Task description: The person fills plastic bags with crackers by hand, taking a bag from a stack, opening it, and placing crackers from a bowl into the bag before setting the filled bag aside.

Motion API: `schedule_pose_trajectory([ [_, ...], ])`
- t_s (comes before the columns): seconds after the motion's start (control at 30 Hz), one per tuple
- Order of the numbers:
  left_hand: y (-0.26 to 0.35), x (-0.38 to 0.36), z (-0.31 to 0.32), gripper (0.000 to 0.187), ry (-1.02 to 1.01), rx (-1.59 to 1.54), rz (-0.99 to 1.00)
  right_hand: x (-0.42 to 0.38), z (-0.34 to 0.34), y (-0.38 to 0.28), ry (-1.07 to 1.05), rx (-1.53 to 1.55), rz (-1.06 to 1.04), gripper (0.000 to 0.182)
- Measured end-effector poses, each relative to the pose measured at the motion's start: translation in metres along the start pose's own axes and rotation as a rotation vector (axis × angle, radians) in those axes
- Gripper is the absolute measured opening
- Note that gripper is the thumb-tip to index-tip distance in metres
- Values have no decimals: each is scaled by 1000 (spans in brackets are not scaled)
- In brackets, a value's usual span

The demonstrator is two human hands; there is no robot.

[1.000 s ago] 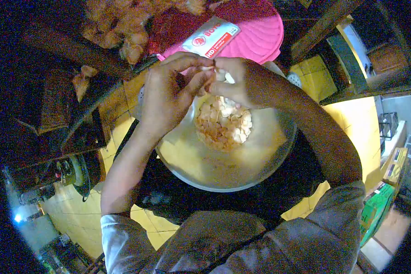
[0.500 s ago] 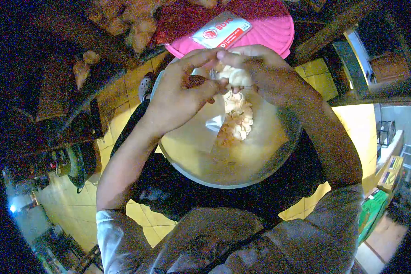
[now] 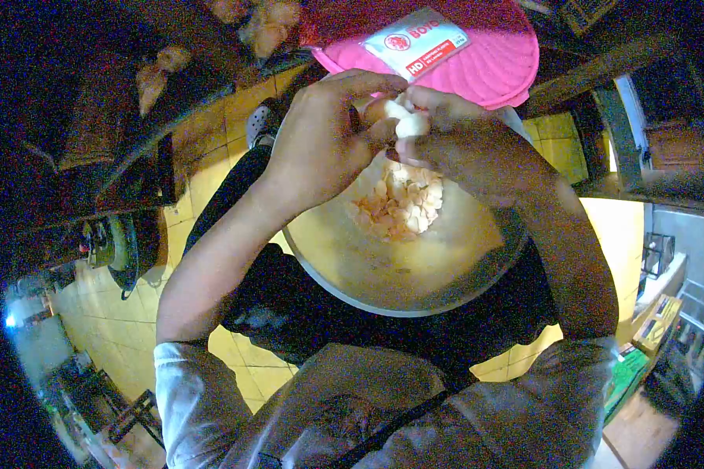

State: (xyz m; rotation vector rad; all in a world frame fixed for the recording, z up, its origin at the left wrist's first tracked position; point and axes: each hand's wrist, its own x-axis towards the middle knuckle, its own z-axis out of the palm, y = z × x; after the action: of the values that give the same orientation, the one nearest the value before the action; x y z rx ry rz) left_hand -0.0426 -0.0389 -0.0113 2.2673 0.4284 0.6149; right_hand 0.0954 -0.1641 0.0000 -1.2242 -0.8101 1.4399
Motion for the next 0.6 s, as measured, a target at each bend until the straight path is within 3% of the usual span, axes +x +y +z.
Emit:
schedule_pose_trajectory([
  [0.07, 0, -1, -2, 32, -57, -35, -46, -2, -1, 9, 209, -346, -73, 35],
  [0.1, 0, -1, -3, 31, -118, -70, -88, -2, 2, 3, 205, -346, -71, 35],
  [0.2, 0, -1, -1, 28, -192, -316, -246, -2, 9, -11, 156, -866, -76, 27],
  [0.27, -1, -2, 3, 29, -168, -291, -229, 0, 5, -3, 280, -1752, -158, 18],
  [0.3, -1, -2, 5, 32, -149, -268, -208, 0, 8, -7, 275, -1750, -160, 18],
  [0.37, -4, -1, 5, 26, -142, -234, -189, 3, 15, -20, 141, -1219, 75, 14],
  [0.4, -6, -1, 5, 21, -138, -202, -170, 3, 13, -16, 131, -1219, 74, 14],
  [0.47, -8, 0, 1, 21, -100, -139, -147, 1, 2, -4, 180, -821, -66, 13],
  [0.57, -13, 1, -7, 19, -13, 69, -44, 3, 2, -8, 310, -908, -217, 15],
  [0.6, -13, 3, -10, 18, 28, 212, 46, 5, 9, -9, 333, -574, -63, 14],
])
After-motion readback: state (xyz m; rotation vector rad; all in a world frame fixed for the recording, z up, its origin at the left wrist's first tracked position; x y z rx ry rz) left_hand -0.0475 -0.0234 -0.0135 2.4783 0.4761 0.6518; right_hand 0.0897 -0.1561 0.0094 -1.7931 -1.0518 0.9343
